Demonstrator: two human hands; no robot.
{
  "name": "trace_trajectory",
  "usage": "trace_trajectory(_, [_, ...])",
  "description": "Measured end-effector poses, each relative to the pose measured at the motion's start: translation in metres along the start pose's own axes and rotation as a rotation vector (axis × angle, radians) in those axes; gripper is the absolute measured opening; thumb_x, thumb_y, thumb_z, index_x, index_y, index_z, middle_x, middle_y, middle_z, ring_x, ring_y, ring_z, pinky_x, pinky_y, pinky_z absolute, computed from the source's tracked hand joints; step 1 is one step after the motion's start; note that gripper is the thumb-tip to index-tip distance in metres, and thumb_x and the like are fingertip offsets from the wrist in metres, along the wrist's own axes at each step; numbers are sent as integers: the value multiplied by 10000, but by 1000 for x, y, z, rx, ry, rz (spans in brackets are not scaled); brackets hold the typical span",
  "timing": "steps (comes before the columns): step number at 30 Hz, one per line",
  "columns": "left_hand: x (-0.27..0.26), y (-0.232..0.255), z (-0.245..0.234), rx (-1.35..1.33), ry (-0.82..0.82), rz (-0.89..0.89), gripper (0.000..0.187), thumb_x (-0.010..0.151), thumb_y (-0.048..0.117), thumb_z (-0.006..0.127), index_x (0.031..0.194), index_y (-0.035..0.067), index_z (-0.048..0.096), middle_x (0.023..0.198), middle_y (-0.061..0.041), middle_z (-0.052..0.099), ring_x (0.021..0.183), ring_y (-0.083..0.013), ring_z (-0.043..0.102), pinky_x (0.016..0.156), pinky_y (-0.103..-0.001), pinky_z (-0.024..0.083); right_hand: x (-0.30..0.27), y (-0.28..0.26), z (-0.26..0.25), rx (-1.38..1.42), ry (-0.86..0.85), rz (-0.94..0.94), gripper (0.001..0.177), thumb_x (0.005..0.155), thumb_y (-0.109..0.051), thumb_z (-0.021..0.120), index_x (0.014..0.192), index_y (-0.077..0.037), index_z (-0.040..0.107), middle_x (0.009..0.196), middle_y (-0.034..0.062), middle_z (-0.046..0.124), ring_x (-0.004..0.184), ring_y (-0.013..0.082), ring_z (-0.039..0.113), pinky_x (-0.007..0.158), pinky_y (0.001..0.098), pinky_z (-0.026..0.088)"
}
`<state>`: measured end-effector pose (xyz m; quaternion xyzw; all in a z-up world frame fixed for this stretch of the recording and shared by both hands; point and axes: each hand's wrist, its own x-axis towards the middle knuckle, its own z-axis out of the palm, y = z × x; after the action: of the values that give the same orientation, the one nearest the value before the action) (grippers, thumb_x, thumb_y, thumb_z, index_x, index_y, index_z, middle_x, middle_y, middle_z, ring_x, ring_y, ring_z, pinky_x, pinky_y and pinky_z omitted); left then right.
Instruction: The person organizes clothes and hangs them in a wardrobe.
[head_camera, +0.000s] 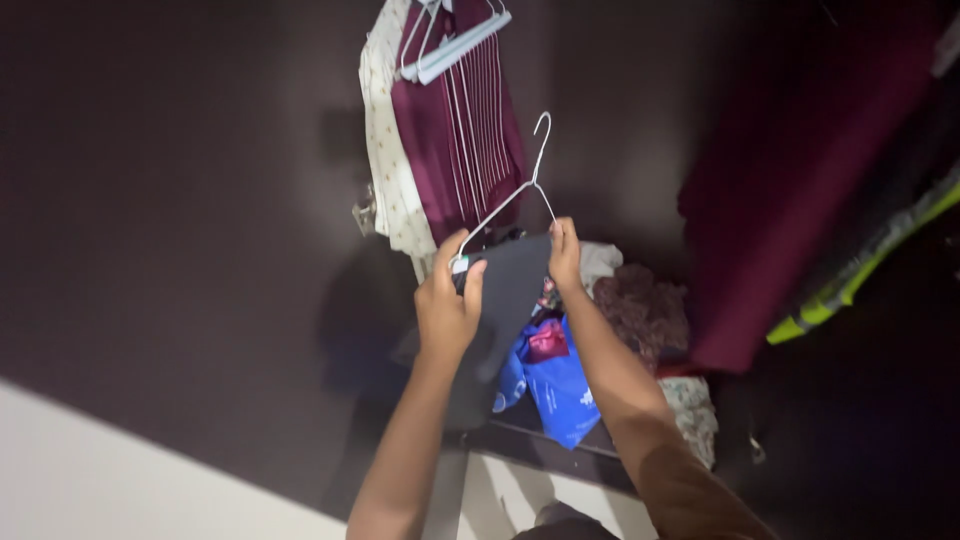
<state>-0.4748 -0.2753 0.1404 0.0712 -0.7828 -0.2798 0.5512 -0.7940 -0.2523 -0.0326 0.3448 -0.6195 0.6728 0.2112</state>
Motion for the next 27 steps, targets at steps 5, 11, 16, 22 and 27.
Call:
trace_trajectory(5, [54,-27,23,68,58,114,664,983,153,700,1562,47,395,1144,-263,706,1074,-395,736,912,-418,587,85,15,56,41,58,67,268,1126,-259,429,1008,-51,551,812,63,543,756,153,521,713,355,485])
trace_trajectory(11, [121,-28,45,49,-22,286,737,1008,111,659,1622,29,260,1468,-311,553,1276,-449,632,1025,-445,545,181,9,103,115,26,5,290,1125,-287,409,989,-66,537,810,36,536,758,124,514,704,332,476])
trace_trajectory(16, [160,-31,74,73,-61,231,727,1016,101,654,1628,22,271,1523,-252,518,1300,-442,606,1039,-436,548,246,42,136,221,-12,-54,279,1129,-264,413,971,-68,534,828,47,509,774,124,475,715,326,460])
trace_trajectory(22, [181,-39,86,114,58,408,731,964,32,634,1615,65,302,1596,-249,463,1421,-444,549,1150,-452,512,310,43,156,236,-20,-88,249,1119,-242,417,975,-70,524,845,43,510,794,128,483,749,317,470])
trace_trajectory(27, [175,-45,91,263,36,213,714,921,12,645,1580,88,379,1500,-306,503,1218,-460,623,1010,-467,533,365,41,175,222,-11,-230,247,1121,-250,453,990,-60,540,862,42,539,827,133,507,793,321,478])
